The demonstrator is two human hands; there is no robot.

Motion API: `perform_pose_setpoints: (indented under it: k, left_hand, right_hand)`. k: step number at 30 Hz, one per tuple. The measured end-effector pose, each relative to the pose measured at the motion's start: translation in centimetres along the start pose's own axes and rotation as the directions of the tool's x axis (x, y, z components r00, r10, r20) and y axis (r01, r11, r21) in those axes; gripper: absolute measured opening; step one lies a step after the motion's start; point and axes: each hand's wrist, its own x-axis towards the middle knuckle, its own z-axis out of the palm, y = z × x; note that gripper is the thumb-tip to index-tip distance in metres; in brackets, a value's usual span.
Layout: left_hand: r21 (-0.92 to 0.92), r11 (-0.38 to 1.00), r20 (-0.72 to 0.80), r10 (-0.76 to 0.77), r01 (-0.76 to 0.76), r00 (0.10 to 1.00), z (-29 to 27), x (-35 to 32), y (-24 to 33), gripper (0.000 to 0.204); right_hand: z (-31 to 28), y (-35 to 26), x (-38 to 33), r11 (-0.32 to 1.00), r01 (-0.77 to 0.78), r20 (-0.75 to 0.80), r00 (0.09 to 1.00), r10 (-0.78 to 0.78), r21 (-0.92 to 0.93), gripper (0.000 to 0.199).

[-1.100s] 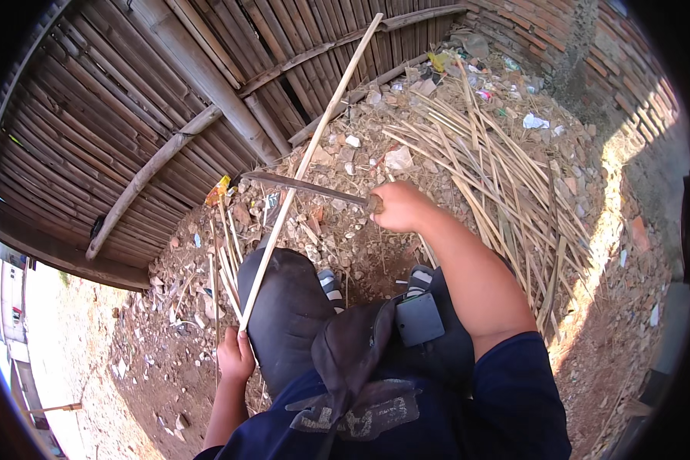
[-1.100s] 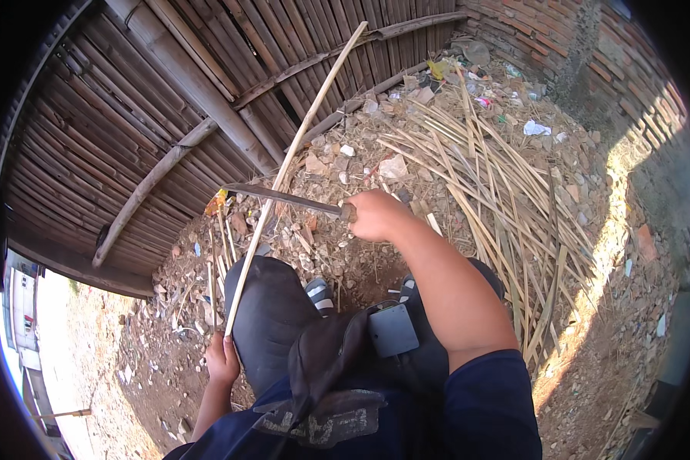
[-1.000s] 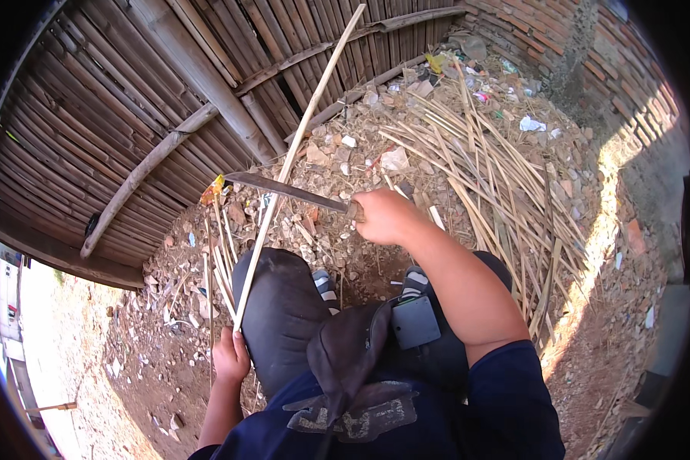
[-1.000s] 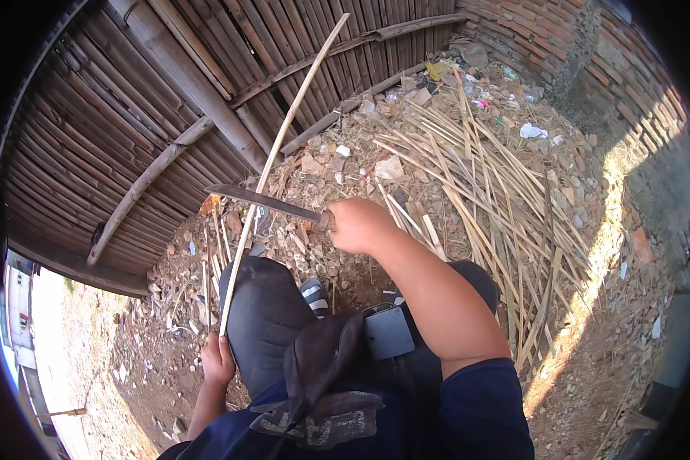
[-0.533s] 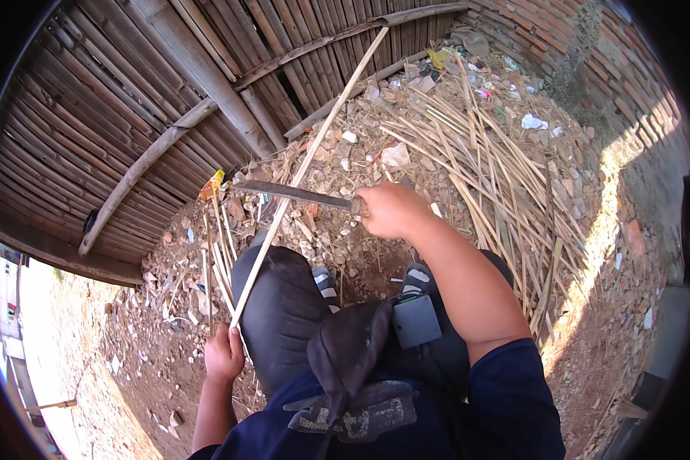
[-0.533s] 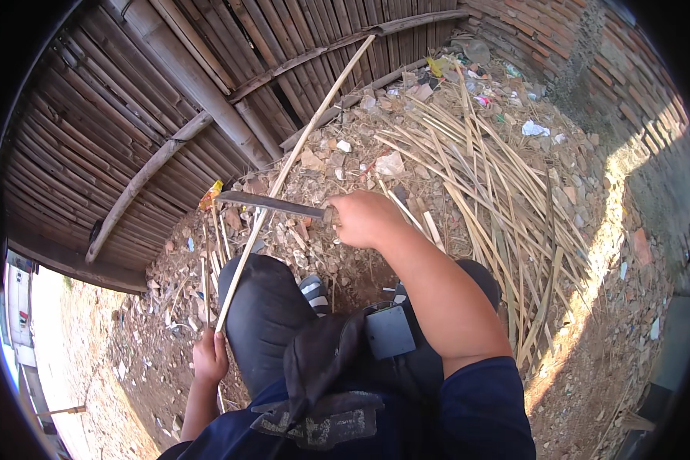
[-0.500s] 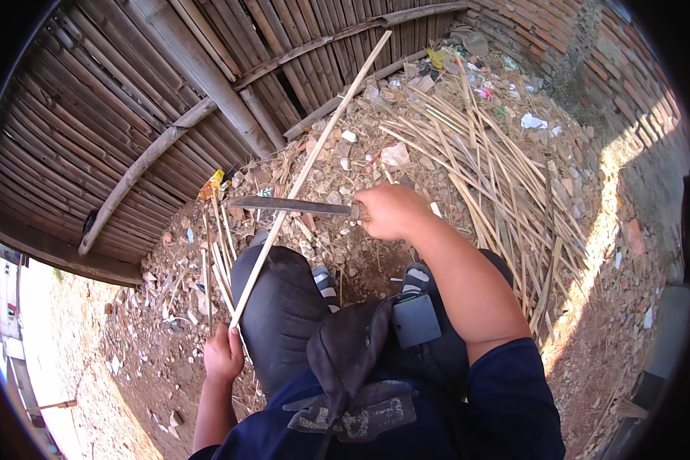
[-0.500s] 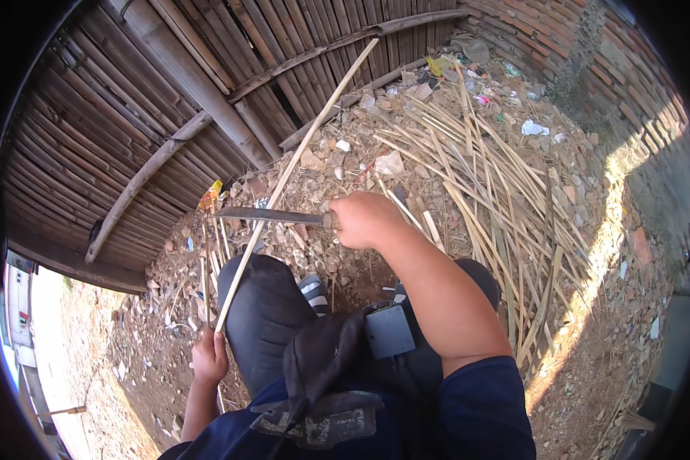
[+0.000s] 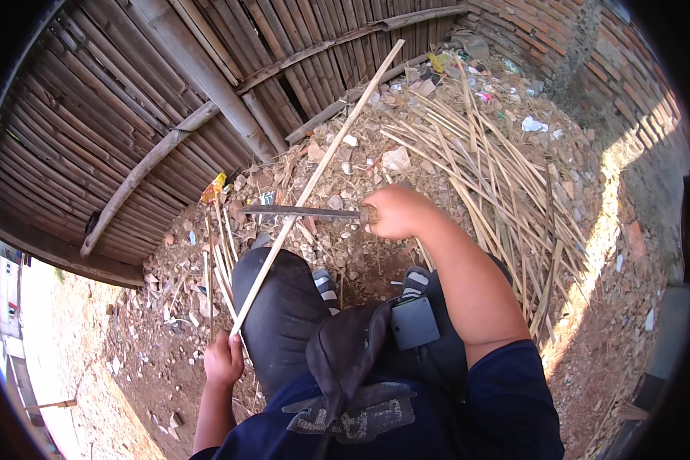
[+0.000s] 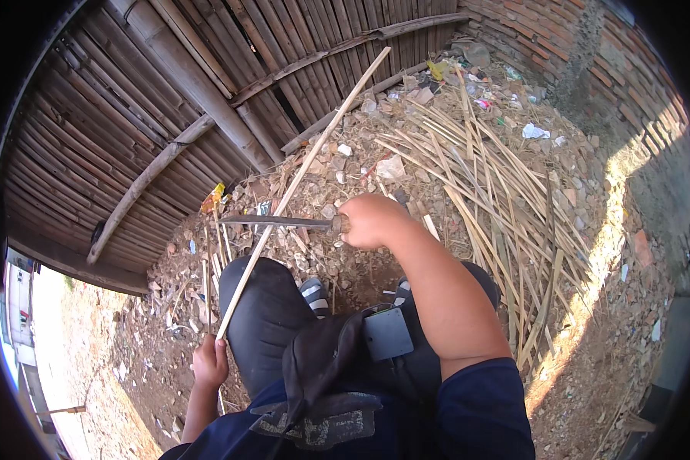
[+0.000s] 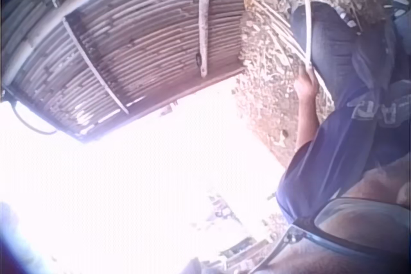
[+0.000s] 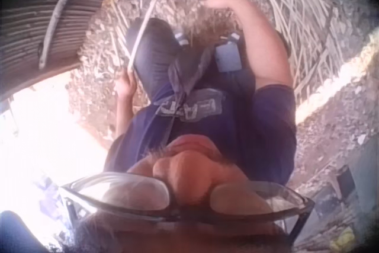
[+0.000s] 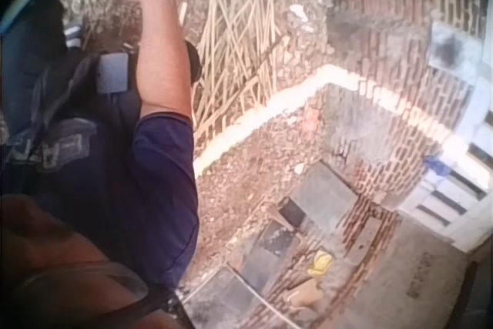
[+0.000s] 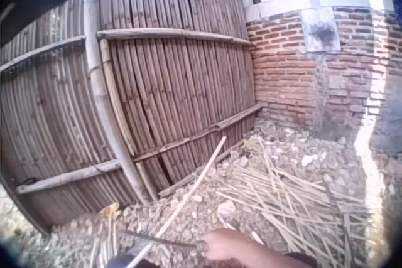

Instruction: The person strips layers from a bamboo pole using a knife by hand, while sitting on the ground.

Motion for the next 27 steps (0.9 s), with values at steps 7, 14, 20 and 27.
perform_pose_setpoints:
  k: [7, 14, 20, 27]
  left_hand:
    - [0.004, 1.0, -0.007, 0.018, -0.018, 1.0, 1.5, 0.4, -1.1, 0.034]
    - [-0.009, 1.0, 0.011, 0.009, -0.009, 1.0, 0.0, -0.2, 0.4, 0.034]
    - [0.063, 0.998, 0.008, 0.022, -0.022, 1.0, 0.8, 0.2, -0.1, 0.034]
    - [0.018, 1.0, 0.0, 0.008, -0.008, 1.0, 0.3, -0.3, 0.1, 0.033]
  right_hand:
    - [-0.8, -0.5, 0.0, 0.988, -0.121, -0.03, 0.992, 0.124, 0.091, 0.039]
    - [0.2, -2.4, -0.6, 0.995, 0.068, 0.03, 0.997, -0.066, -0.07, 0.038]
    - [0.3, 2.8, 1.6, 0.987, -0.138, -0.091, 0.985, 0.145, 0.078, 0.043]
    - [0.1, -1.9, -0.3, 0.998, -0.059, -0.01, 0.998, 0.059, -0.03, 0.037]
